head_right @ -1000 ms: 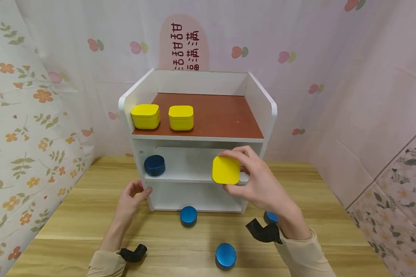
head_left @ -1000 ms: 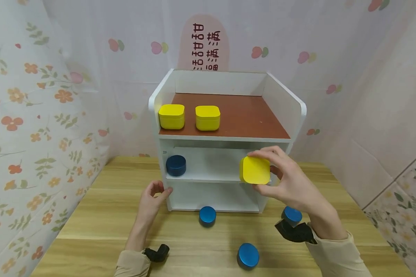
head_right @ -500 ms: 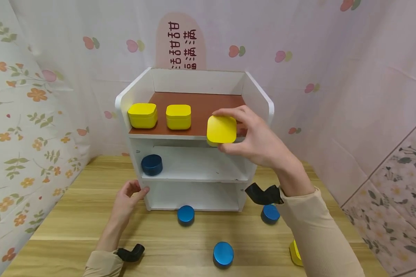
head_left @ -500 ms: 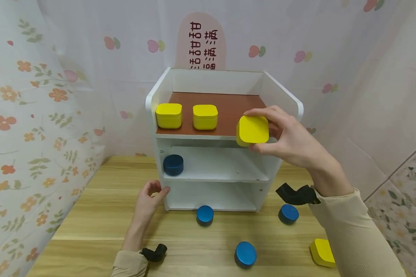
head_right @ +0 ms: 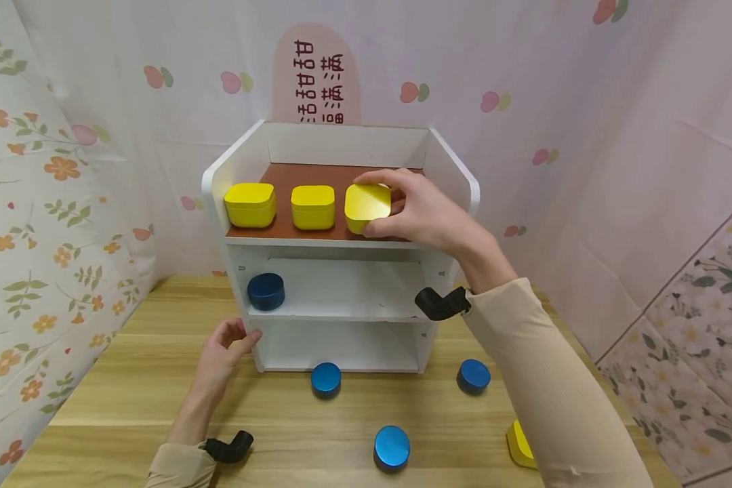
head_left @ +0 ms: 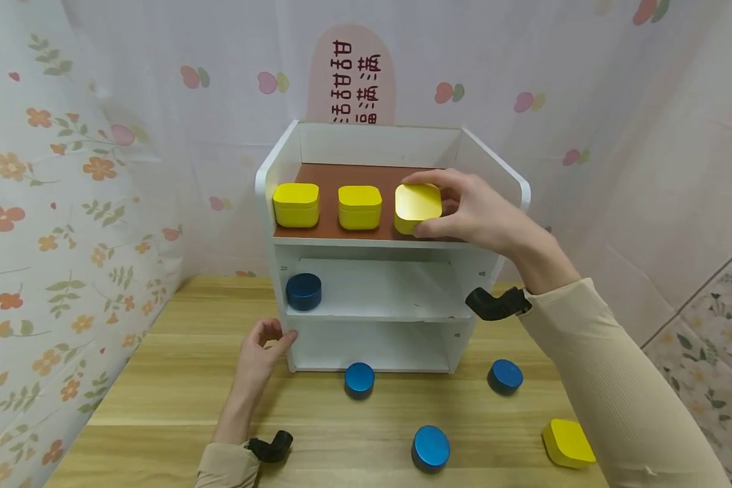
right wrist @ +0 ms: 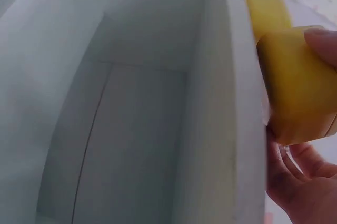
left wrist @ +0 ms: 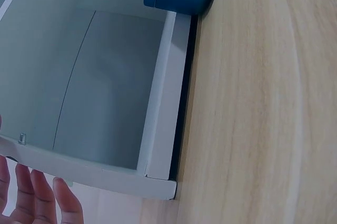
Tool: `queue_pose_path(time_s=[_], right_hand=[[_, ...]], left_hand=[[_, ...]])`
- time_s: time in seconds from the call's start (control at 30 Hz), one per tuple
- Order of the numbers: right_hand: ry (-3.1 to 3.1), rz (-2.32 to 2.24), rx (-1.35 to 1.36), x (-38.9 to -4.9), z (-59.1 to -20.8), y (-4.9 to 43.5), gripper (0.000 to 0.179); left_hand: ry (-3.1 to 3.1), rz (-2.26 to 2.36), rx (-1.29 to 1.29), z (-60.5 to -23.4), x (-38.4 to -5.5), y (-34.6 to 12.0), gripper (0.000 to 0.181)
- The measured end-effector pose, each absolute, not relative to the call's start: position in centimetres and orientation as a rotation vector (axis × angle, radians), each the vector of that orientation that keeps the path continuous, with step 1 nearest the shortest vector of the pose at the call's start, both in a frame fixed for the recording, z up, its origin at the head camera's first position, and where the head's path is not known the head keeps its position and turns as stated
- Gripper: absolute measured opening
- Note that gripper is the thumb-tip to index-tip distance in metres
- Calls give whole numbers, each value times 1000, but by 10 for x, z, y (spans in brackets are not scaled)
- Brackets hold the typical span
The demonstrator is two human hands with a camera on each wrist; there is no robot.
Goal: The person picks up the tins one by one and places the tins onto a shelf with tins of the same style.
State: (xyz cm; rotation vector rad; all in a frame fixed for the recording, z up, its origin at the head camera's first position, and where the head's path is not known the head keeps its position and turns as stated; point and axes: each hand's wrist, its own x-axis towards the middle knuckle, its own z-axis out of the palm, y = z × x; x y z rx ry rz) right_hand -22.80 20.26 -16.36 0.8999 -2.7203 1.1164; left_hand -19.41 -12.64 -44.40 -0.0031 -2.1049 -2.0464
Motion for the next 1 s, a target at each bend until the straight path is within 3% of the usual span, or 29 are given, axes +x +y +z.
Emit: queue_pose_path(time_s=[1.0], right_hand=[[-2906, 909, 871, -246, -156, 212, 62]], left_hand=[[-2118, -2048, 10, -446, -196, -128, 31]])
